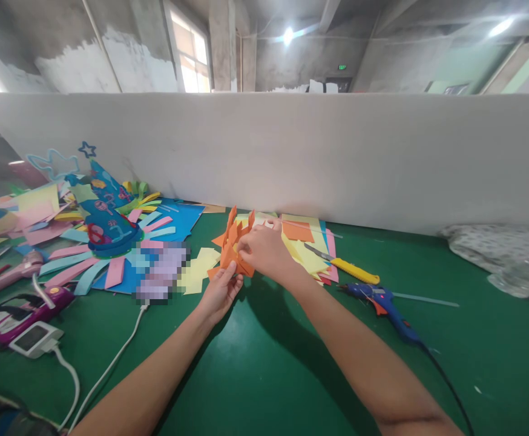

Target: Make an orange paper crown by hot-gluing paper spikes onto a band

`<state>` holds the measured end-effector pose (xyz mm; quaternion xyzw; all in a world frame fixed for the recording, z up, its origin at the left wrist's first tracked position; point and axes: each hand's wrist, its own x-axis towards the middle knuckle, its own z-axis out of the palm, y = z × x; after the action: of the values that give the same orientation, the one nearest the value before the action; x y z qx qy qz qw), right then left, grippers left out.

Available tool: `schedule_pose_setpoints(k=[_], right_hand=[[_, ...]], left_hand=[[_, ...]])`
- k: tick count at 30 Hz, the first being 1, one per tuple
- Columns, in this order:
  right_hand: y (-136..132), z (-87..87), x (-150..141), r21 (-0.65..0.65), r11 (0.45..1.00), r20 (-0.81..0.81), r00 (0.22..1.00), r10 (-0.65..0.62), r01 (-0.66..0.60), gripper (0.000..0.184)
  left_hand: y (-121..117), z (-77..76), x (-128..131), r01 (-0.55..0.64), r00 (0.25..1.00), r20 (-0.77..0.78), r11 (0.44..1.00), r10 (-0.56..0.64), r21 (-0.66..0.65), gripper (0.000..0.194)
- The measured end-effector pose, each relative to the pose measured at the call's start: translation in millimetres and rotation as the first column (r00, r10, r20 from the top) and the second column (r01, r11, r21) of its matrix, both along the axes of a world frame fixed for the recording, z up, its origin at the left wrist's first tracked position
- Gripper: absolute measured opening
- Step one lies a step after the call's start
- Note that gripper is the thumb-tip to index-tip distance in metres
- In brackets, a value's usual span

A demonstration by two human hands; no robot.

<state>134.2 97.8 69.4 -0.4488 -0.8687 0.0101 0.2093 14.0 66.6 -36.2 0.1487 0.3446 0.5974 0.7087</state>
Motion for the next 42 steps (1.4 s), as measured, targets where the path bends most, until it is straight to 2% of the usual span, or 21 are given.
schedule_pose_setpoints(k=[9, 18, 24, 32, 39, 42], right_hand=[[-4.4, 1.3, -4.8, 0.003, 1.000, 0.035, 0.999, -0.007, 0.007, 0.021], [-8.7, 2.4, -7.1, -0.010, 0.999, 0.028, 0.999, -0.033, 0.033, 0.020], [-10.6, 3.5, -7.8, -0.015, 1.000, -0.017, 1.000, -0.011, 0.011, 0.016], [-11.5, 3.0, -8.1, -0.006, 1.000, 0.002, 1.000, 0.000, 0.000, 0.015], [-12.5, -3.2, -8.9, 0.145, 0.989, 0.204, 0.978, -0.046, 0.017, 0.006], [-15.7, -10.5, -11.9, 0.197, 0.980, 0.237, 0.970, -0.054, 0.007, 0.011]], left_hand=[[-1.1, 3.9, -0.8, -0.018, 1.000, -0.011, 1.000, 0.018, -0.015, 0.020], [0.7, -0.9, -1.6, -0.009, 1.000, -0.014, 1.000, 0.009, -0.005, 0.018], [0.1, 0.8, -1.8, -0.011, 1.000, -0.011, 1.000, 0.011, 0.005, 0.021], [0.1, 1.0, -1.9, -0.002, 1.000, -0.010, 1.000, 0.002, 0.006, 0.020], [1.2, -2.0, -2.6, 0.014, 1.000, -0.018, 0.999, -0.013, 0.043, 0.025], [1.3, -3.2, -3.0, 0.024, 1.000, -0.018, 0.998, -0.023, 0.064, 0.027]])
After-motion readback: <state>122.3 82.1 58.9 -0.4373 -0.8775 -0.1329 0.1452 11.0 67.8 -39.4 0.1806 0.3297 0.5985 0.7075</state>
